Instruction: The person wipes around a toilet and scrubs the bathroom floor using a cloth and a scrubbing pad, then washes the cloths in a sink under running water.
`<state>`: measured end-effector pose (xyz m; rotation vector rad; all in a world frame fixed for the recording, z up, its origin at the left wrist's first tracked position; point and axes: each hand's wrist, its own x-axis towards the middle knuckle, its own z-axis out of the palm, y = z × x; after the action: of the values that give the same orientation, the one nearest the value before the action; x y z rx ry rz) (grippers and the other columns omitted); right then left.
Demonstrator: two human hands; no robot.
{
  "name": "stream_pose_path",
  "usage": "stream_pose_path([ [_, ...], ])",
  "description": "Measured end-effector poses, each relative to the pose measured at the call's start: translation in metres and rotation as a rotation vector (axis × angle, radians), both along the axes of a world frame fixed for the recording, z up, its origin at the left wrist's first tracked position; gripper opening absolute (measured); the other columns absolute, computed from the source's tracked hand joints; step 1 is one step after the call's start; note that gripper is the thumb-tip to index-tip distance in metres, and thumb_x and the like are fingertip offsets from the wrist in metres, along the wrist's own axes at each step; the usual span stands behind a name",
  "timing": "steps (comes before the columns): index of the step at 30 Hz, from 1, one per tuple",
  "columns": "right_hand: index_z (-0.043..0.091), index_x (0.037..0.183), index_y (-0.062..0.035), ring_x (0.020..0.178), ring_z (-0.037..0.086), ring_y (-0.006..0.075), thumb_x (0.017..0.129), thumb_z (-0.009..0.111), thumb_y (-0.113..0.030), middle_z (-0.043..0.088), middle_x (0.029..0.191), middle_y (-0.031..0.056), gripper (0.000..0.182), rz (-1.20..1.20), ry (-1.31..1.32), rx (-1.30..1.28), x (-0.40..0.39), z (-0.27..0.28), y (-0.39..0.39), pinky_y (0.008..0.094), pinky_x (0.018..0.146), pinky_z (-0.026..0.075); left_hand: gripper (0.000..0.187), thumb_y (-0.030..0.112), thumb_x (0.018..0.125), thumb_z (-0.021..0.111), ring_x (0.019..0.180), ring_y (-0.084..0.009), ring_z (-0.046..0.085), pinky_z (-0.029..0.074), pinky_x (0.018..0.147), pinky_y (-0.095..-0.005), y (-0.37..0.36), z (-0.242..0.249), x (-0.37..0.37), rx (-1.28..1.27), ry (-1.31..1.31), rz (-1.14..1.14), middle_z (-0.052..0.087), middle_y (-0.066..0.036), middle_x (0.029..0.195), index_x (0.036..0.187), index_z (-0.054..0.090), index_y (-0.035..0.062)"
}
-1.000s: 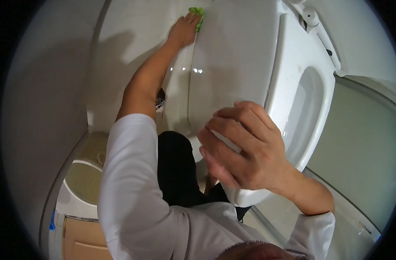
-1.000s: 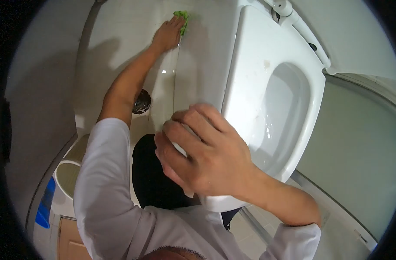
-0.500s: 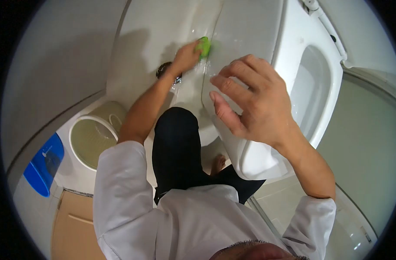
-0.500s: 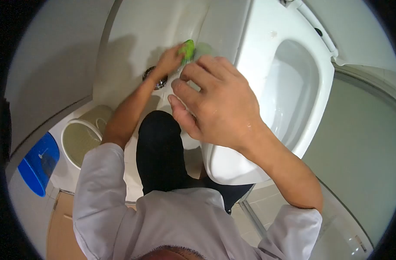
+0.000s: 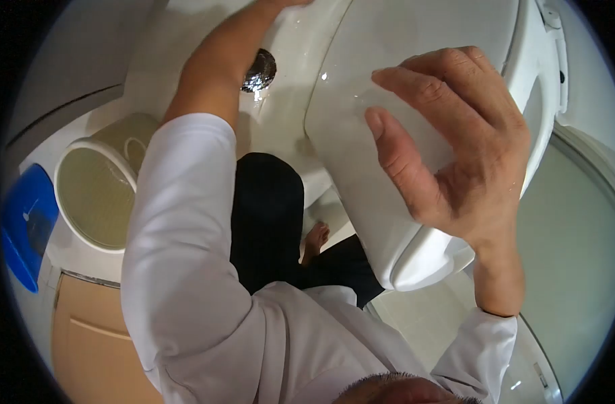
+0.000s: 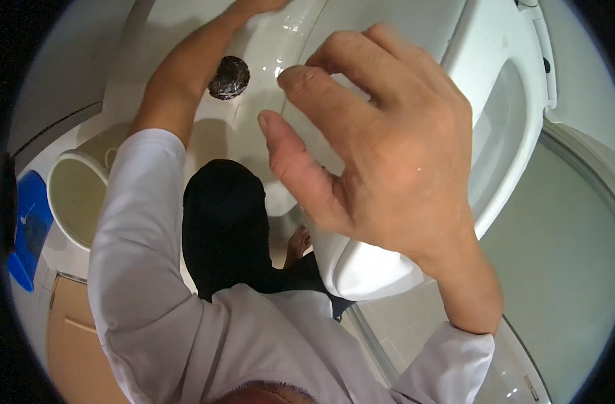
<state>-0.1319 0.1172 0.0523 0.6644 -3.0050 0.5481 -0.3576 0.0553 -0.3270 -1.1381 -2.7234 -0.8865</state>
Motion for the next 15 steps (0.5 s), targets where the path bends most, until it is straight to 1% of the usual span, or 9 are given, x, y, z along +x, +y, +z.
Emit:
stream_pose_path([
  [2, 0.076, 0.092, 0.0001, 0.075, 0.06, 0.0254, 0.07, 0.077, -0.008, 0.067, 0.087, 0.0112, 0.023, -0.009, 0.022, -0.001, 0.0, 0.0, -0.002, 0.034, 0.062, 0.048, 0.052, 0.023, 0.093, 0.061, 0.145, -0.0394, 0.04, 0.036, 0.114, -0.0544, -0.001, 0.018, 0.016, -0.024, -0.189, -0.15, 0.047, -0.016, 0.155, 0.143, 0.056, 0.0095],
  [3, 0.076, 0.092, 0.0003, 0.074, 0.06, 0.0253, 0.071, 0.077, -0.008, 0.067, 0.086, 0.0112, 0.023, -0.006, 0.04, -0.008, 0.001, 0.0, -0.002, 0.0341, 0.062, 0.048, 0.052, 0.023, 0.093, 0.061, 0.145, -0.0394, 0.04, 0.036, 0.114, -0.0544, 0.003, 0.001, 0.028, -0.026, -0.182, -0.148, 0.047, -0.016, 0.155, 0.143, 0.056, 0.0095],
  [5, 0.076, 0.092, 0.0004, 0.074, 0.06, 0.0253, 0.073, 0.078, -0.01, 0.067, 0.086, 0.011, 0.022, -0.005, 0.057, -0.024, 0.001, 0.0, -0.003, 0.0341, 0.062, 0.048, 0.051, 0.023, 0.093, 0.062, 0.143, -0.0399, 0.042, 0.036, 0.113, -0.0532, 0.012, -0.053, 0.063, -0.015, 0.151, -0.109, 0.049, -0.016, 0.153, 0.142, 0.056, 0.0092],
  [6, 0.076, 0.093, 0.0003, 0.074, 0.06, 0.0252, 0.074, 0.078, -0.011, 0.068, 0.086, 0.0109, 0.022, -0.003, 0.067, -0.031, 0.001, 0.001, -0.005, 0.0341, 0.062, 0.048, 0.051, 0.032, 0.103, 0.053, 0.144, -0.0348, 0.045, 0.04, 0.112, -0.0484, 0.001, -0.044, 0.079, -0.166, 0.297, -0.171, 0.05, -0.015, 0.156, 0.147, 0.053, 0.0075],
  [8, 0.076, 0.093, -0.0005, 0.075, 0.06, 0.0253, 0.077, 0.079, -0.013, 0.068, 0.087, 0.0107, 0.02, -0.006, 0.082, -0.02, 0.0, 0.001, -0.01, 0.0341, 0.062, 0.049, 0.049, 0.028, 0.101, 0.056, 0.151, -0.0316, 0.034, 0.04, 0.111, -0.0483, -0.017, -0.018, 0.126, -0.117, 0.168, -0.165, 0.044, -0.011, 0.16, 0.148, 0.052, 0.0134],
  [10, 0.076, 0.093, -0.0012, 0.075, 0.061, 0.0255, 0.079, 0.079, -0.014, 0.069, 0.087, 0.0105, 0.019, -0.001, 0.101, -0.002, -0.003, 0.005, -0.018, 0.0341, 0.062, 0.049, 0.05, 0.024, 0.1, 0.056, 0.151, -0.0337, 0.035, 0.04, 0.112, -0.0497, -0.028, -0.018, 0.167, -0.027, 0.098, -0.032, 0.045, -0.014, 0.158, 0.148, 0.05, 0.011],
  [13, 0.078, 0.094, -0.0029, 0.078, 0.063, 0.0261, 0.082, 0.078, -0.017, 0.069, 0.089, 0.0108, 0.019, -0.024, 0.067, 0.05, -0.001, 0.006, -0.024, 0.0346, 0.064, 0.051, 0.048, 0.021, 0.099, 0.056, 0.147, -0.0344, 0.04, 0.043, 0.109, -0.0496, -0.051, -0.014, 0.208, 0.028, 0.051, -0.05, 0.048, -0.014, 0.155, 0.145, 0.052, 0.0093],
  [14, 0.078, 0.092, -0.0046, 0.081, 0.065, 0.0267, 0.083, 0.076, -0.021, 0.071, 0.09, 0.0095, 0.019, -0.036, 0.1, 0.053, 0.0, 0.004, -0.026, 0.0374, 0.066, 0.053, 0.048, 0.021, 0.099, 0.056, 0.147, -0.0344, 0.04, 0.043, 0.109, -0.0496, -0.061, -0.002, 0.215, 0.02, 0.067, -0.046, 0.048, -0.014, 0.155, 0.145, 0.052, 0.0093],
  [15, 0.079, 0.091, -0.0064, 0.084, 0.067, 0.0273, 0.084, 0.074, -0.024, 0.072, 0.09, 0.0082, 0.02, -0.048, 0.139, 0.057, 0.0, 0.002, -0.028, 0.0402, 0.068, 0.055, 0.047, 0.02, 0.098, 0.057, 0.142, -0.0349, 0.044, 0.045, 0.107, -0.0495, -0.069, 0.01, 0.222, -0.11, -0.107, -0.093, 0.049, -0.014, 0.153, 0.144, 0.053, 0.0085],
])
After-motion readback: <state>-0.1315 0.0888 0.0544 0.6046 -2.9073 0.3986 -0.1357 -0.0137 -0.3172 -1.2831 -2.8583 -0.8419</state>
